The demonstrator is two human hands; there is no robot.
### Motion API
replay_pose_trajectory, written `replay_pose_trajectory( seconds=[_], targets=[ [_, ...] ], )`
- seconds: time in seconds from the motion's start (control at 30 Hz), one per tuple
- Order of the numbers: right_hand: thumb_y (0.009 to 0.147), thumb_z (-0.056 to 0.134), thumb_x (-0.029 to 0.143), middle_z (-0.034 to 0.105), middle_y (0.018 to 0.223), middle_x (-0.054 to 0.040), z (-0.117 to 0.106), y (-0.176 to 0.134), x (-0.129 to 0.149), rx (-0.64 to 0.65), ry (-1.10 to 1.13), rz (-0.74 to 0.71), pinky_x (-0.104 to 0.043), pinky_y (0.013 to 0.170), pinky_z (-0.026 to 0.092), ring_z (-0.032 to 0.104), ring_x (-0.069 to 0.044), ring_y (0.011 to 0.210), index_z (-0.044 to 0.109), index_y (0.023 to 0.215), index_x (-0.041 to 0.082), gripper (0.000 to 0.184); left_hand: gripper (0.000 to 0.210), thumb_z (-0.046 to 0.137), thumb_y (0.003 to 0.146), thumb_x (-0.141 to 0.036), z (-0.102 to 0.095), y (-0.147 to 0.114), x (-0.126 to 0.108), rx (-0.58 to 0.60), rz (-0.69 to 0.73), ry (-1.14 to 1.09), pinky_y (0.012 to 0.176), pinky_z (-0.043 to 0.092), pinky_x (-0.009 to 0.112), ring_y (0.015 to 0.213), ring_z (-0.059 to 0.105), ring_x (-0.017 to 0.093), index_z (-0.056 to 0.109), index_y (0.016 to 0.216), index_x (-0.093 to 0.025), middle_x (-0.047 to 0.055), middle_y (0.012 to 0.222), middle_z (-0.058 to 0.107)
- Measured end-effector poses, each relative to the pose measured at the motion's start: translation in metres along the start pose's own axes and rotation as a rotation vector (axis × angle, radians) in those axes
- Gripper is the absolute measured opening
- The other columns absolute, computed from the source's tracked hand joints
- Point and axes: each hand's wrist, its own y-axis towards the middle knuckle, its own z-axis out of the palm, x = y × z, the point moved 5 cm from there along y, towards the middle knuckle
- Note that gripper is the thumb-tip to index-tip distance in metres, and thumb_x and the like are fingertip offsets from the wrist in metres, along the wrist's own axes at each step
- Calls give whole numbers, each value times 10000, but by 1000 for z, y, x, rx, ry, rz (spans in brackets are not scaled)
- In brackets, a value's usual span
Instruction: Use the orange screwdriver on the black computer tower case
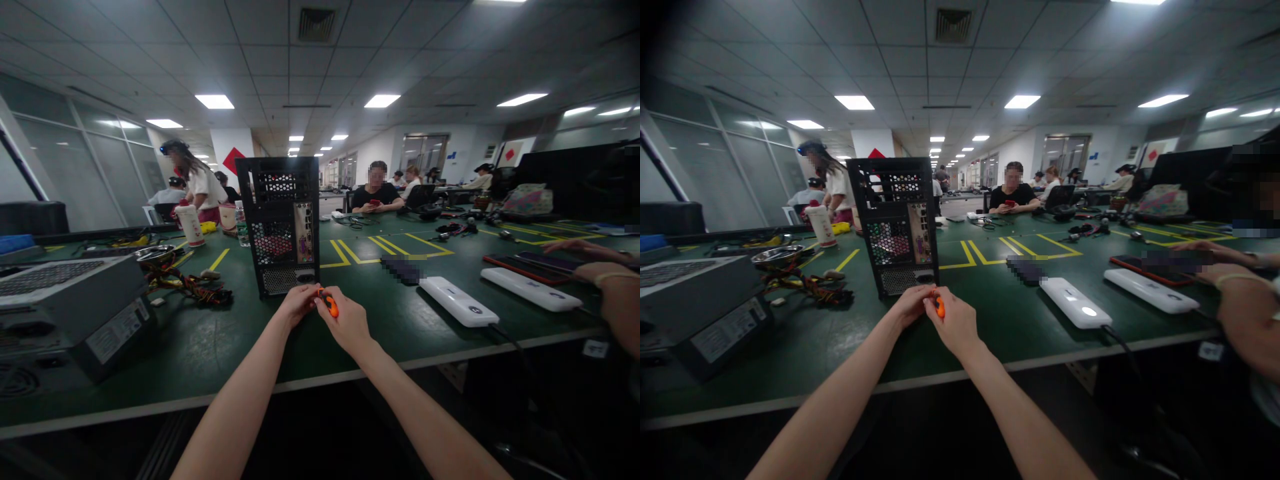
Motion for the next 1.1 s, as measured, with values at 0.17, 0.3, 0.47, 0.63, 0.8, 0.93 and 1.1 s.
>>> replay_pose_trajectory(
  seconds=[0.17,0.3,0.47,0.63,0.8,0.93,1.1],
  targets=[
    [758,433,245,519,761,-19,1,-1,5,-8,-70,-69,-242,638,357,498,-146,717,496,831,204,105,249,667,576,-311,-1,2,2,-27,-18,12,445,313,190,454,440,50,567,641,-93,0,538,506],
    [743,439,211,483,767,-30,-1,-1,14,-1,-98,-169,-260,690,356,470,-152,759,529,777,207,96,286,647,590,-363,-1,2,4,-2,-17,67,451,324,198,449,443,59,560,641,-96,3,528,506],
    [795,397,349,534,770,-29,-3,0,10,-7,-58,-94,-248,645,360,507,-146,719,523,864,205,204,273,658,581,-346,1,0,2,18,-1,38,456,328,199,470,461,68,558,620,-95,16,543,520],
    [803,372,319,565,701,-2,2,-1,3,7,-59,-9,-231,558,346,525,-138,622,470,935,199,203,268,657,584,-337,3,1,1,14,-9,31,469,339,204,487,473,72,566,634,-90,31,569,538],
    [730,445,229,532,768,-28,-1,-1,11,-13,-78,-127,-252,676,360,495,-143,719,511,795,199,97,276,666,567,-342,-1,3,4,-25,-19,33,454,335,205,472,471,75,554,629,-98,16,539,518],
    [760,427,262,524,772,-28,-3,0,13,-4,-72,-130,-253,690,359,495,-141,736,526,796,203,121,263,669,567,-327,-2,3,4,-26,-7,14,465,342,204,485,478,75,559,634,-98,16,556,527],
    [807,375,346,570,748,-9,0,-1,4,-9,-45,-27,-231,588,356,530,-130,653,494,911,209,210,239,654,586,-312,1,3,2,-8,-4,7,456,329,201,453,448,61,552,597,-96,9,522,509]
  ],
)
